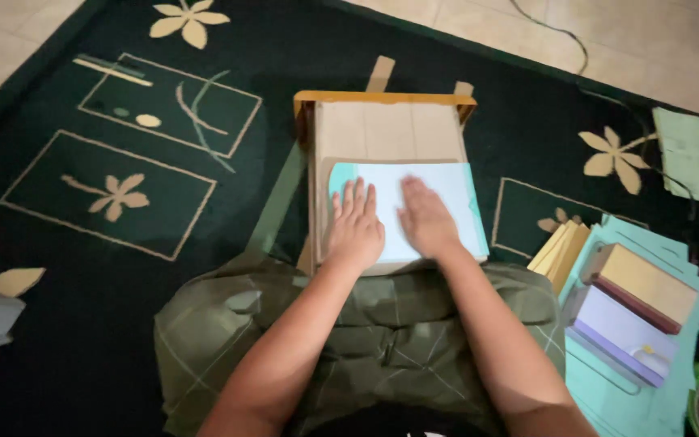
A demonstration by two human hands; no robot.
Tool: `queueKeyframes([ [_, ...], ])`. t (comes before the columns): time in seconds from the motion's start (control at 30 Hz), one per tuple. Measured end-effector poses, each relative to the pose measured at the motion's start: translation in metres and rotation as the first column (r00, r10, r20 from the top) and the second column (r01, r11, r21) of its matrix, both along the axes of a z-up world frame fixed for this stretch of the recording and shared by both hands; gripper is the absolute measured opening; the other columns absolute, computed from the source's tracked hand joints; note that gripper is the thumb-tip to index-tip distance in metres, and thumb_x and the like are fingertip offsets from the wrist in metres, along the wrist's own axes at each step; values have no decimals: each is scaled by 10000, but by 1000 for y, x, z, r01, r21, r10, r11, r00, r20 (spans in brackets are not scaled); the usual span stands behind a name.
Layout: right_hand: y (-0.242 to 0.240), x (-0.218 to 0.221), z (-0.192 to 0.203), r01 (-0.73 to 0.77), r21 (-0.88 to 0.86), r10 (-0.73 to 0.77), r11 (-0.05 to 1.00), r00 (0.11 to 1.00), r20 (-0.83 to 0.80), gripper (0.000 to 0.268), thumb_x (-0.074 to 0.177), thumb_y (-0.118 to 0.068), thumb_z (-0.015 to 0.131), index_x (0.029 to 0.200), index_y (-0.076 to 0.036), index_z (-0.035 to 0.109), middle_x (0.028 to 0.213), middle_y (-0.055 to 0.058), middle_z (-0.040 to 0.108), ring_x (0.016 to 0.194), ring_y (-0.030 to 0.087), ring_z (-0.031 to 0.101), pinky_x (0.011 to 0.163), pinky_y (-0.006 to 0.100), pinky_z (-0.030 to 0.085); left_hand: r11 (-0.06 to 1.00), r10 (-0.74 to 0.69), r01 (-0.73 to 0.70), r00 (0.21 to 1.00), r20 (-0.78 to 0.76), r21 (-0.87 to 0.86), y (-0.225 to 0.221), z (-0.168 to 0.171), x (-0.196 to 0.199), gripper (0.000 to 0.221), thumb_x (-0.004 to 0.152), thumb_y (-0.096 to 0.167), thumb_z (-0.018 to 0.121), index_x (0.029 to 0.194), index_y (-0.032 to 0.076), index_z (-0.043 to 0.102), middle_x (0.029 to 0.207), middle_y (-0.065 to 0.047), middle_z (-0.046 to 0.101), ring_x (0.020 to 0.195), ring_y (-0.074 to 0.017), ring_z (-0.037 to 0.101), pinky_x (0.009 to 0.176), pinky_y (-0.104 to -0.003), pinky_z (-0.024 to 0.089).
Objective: The person sits on the floor and assembles notebooks by inserting purple and light blue covers onto a stack of white paper sheets. They repeatedly press down on the covers to secure them and flip through the pages to check alignment.
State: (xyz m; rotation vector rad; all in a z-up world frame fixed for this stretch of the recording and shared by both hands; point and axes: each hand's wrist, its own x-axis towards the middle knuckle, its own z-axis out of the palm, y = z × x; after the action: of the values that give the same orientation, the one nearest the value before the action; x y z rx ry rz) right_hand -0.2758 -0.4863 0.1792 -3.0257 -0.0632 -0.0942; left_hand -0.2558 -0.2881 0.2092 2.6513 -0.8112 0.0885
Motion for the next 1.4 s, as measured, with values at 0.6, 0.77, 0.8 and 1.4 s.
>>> queueKeyframes([
  [0.6, 8, 39, 26, 495, -147, -516, 856, 833, -202, 684, 1078, -390, 170, 1643, -4, 144, 1726, 197, 82, 1602, 334, -26, 1249, 587, -55, 999, 46, -48, 997, 60, 25, -4, 3, -1, 708, 874, 311, 456, 1560, 139, 425, 1640, -232, 317, 1545, -399, 244, 1230, -594, 146],
  [0.77, -5, 24, 28, 107, -8, -107, 994, 988, -110, 707, 1056, -483, 275, 1596, -26, 278, 1656, 186, 290, 1555, 329, 238, 1255, 515, 171, 997, 63, -66, 996, 61, 47, -6, 4, -3, 701, 873, 298, 439, 1557, 148, 424, 1654, -209, 298, 1557, -371, 220, 1242, -574, 139],
  [0.8, -15, 22, 24, 34, 21, -34, 999, 999, 6, 715, 1042, -484, 409, 1540, 29, 401, 1583, 242, 432, 1509, 367, 356, 1231, 503, 264, 996, 80, -83, 994, 79, 42, -5, 2, -3, 703, 869, 299, 448, 1557, 156, 424, 1653, -198, 302, 1557, -357, 225, 1245, -562, 144],
  [1.4, -13, -45, 32, 327, 119, -346, 937, 914, 212, 753, 1003, -441, 562, 1549, 53, 402, 1531, 275, 479, 1441, 394, 449, 1186, 473, 335, 949, -259, 271, 961, 95, -158, -27, 21, -10, 647, 906, 495, 630, 1444, 138, 592, 1561, -166, 495, 1475, -337, 428, 1204, -574, 283],
])
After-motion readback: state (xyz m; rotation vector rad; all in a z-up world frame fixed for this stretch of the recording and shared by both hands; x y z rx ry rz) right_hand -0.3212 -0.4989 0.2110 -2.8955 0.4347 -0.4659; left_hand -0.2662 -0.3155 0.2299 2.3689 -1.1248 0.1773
